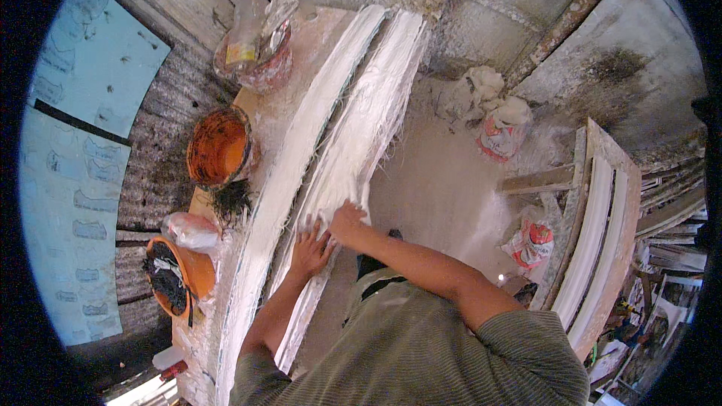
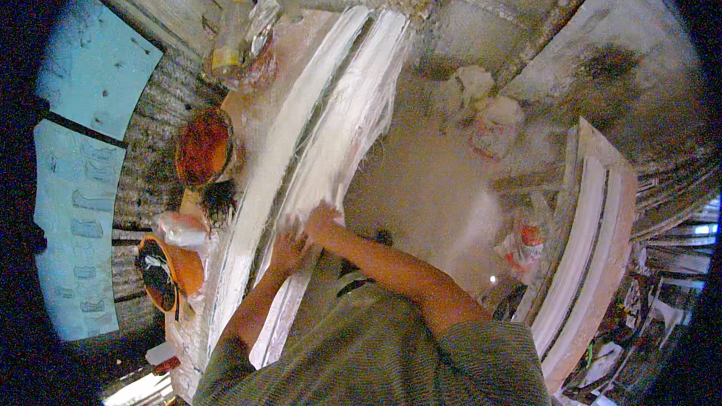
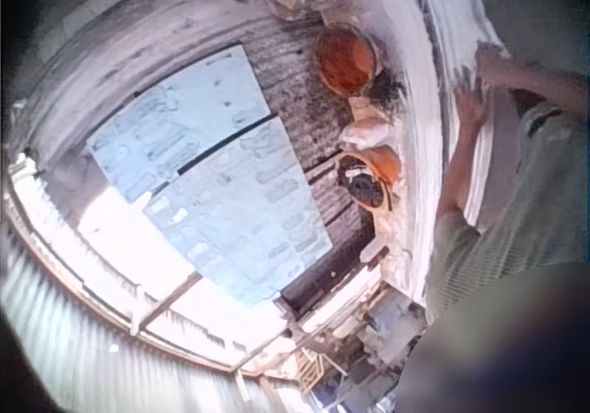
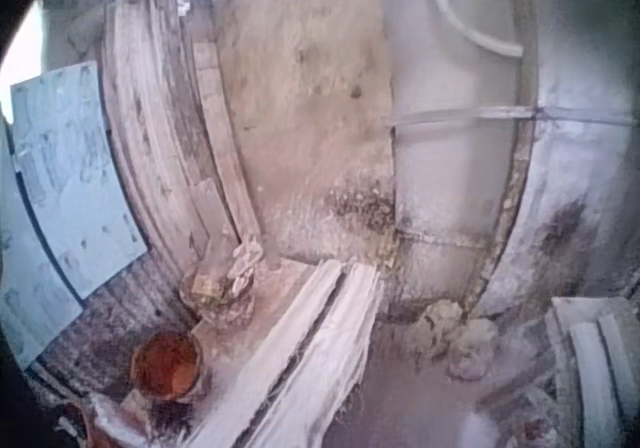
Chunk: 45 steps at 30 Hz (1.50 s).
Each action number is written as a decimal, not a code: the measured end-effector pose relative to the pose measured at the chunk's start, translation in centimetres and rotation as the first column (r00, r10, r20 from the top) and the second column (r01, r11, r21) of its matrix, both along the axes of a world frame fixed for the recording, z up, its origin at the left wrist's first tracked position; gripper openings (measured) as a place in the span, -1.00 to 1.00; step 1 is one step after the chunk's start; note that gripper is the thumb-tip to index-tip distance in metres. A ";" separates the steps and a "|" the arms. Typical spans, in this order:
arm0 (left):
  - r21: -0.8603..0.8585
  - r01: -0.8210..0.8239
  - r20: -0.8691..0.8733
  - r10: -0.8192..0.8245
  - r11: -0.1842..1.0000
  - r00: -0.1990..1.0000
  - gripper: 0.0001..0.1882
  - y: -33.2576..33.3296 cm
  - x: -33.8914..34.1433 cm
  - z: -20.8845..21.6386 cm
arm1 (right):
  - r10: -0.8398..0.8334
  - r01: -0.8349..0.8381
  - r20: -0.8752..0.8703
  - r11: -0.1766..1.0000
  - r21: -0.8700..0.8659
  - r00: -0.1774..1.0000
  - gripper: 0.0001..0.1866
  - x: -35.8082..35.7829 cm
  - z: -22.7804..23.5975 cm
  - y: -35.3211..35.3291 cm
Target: The person applies a white paste to a long white panel and presses a strip of fiberglass mesh into the paste along the panel's length. The person smooths the mesh with both hands, then retrieves a bucket and continues applying paste and mesh along the panel.
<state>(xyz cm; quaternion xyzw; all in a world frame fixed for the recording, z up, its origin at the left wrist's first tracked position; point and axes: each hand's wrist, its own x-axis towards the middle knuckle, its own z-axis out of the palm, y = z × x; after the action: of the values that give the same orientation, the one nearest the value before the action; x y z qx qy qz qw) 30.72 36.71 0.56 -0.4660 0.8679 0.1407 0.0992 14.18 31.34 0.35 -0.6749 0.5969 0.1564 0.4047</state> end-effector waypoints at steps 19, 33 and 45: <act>-0.099 0.025 -0.233 -0.047 0.995 0.971 -0.39 -11.8 -10.3 -1.0 | -0.232 0.258 0.138 0.941 -0.217 0.963 -0.42 -10.0 2.4 -8.4; -0.278 -0.052 -0.431 -0.076 0.959 0.899 -0.42 -35.7 -29.9 -2.6 | -0.120 0.097 -0.012 0.856 -0.507 0.993 -0.62 -35.5 -3.0 -38.6; 0.022 0.051 -0.277 -0.043 0.998 0.960 -0.38 -31.6 -26.5 -1.3 | -0.063 0.063 0.014 0.928 -0.367 0.998 -0.60 -28.0 -0.6 -28.1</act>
<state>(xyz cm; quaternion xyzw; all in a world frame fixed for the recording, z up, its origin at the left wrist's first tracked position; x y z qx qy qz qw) 4.22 5.08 -0.75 -0.4195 0.8819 0.2146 -0.0131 -13.86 3.24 -0.30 -0.7193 0.6366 0.0285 0.2767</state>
